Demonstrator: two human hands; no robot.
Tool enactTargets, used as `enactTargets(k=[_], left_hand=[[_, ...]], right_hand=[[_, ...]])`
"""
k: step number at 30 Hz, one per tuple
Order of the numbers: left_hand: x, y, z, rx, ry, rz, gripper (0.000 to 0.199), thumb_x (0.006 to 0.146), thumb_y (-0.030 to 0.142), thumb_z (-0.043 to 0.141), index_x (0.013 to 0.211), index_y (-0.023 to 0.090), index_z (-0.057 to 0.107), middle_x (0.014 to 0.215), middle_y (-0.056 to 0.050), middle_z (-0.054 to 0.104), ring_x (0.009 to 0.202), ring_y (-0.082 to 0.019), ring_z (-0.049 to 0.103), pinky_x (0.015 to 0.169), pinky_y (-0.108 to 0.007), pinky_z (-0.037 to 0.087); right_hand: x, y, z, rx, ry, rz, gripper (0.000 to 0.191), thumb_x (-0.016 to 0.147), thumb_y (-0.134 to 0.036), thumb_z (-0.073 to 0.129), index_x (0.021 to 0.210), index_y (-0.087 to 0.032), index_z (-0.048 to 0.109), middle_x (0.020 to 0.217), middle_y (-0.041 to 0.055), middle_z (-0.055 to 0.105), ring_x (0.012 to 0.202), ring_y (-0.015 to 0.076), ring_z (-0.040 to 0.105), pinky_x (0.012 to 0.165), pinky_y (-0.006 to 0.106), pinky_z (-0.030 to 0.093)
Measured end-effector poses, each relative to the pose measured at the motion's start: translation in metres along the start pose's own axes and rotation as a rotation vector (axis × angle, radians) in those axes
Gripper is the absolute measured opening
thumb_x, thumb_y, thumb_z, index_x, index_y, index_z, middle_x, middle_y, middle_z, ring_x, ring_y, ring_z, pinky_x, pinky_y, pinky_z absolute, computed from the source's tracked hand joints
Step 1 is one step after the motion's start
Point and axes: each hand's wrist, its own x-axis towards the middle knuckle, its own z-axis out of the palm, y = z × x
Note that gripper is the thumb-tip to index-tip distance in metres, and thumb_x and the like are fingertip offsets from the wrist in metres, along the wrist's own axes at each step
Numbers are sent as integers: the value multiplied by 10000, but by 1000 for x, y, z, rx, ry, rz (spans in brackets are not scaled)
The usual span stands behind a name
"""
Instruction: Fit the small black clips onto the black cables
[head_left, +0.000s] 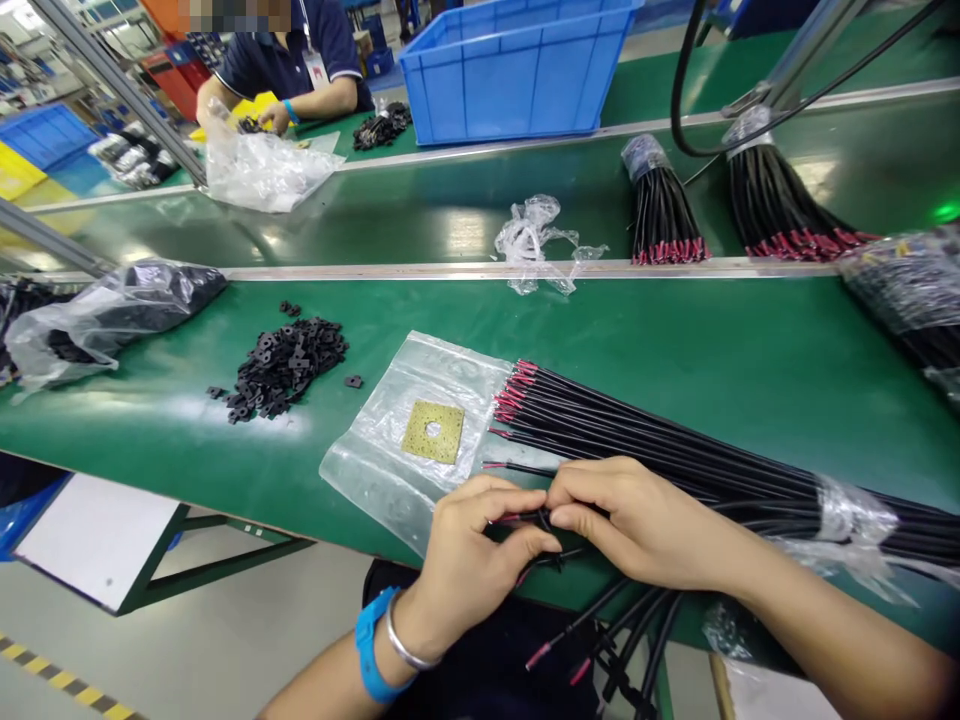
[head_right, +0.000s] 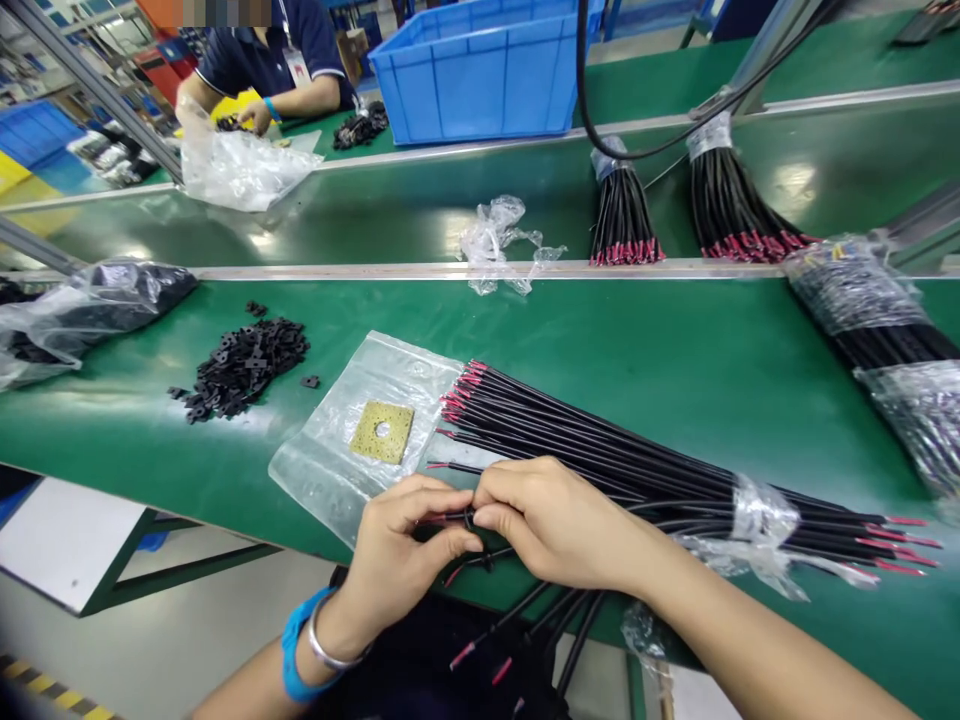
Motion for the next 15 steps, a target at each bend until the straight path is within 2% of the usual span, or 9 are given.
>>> enactTargets(k=[2,4,7,10,12,15], left_hand=[[-5,3,-11,27,-107,-16,397,735,233,814,1119,218,714,1006,-72,724,876,-188,692,772,-301,601],[-12,8,-20,35,-217,-43,419,810,193,727,1221,228,655,1109,-81,704,963,-197,686,843,-326,595],[-22,11,-29,35,-330,-108,390,889,112,556,1256,229,619,1158,-83,704,1023,-193,688,903,-339,580],[-25,10,-30,7,-359,-168,440,919,84,466,1329,227,540,1220,-94,696,1114,-203,669,956,-362,562],[-26,10,-28,-13,-351,-187,457,928,85,446,1361,224,492,1244,-104,686,1149,-213,655,967,-378,558],[-31,13,-34,62,-300,-159,415,905,114,524,1300,241,550,1234,-90,688,1108,-223,672,955,-383,562]], right_hand=[[0,-1,-3,-8,2,-40,212,962,-238,462,840,-177,624,727,10,604,641,119,533,619,253,396],[0,0,-5,-28,38,-88,198,966,-253,481,914,-178,657,782,28,643,704,133,566,676,265,427],[3,3,2,-133,197,-131,191,966,-232,484,947,-163,660,830,58,661,782,162,574,735,296,457],[8,6,16,-332,284,-133,193,960,-207,471,970,-144,653,880,92,648,847,197,559,759,332,479],[10,6,24,-441,254,-108,204,956,-203,460,986,-137,651,899,106,627,863,210,542,752,340,484],[11,4,29,-521,220,-31,227,938,-218,476,1067,-112,629,953,124,601,893,234,519,772,359,470]])
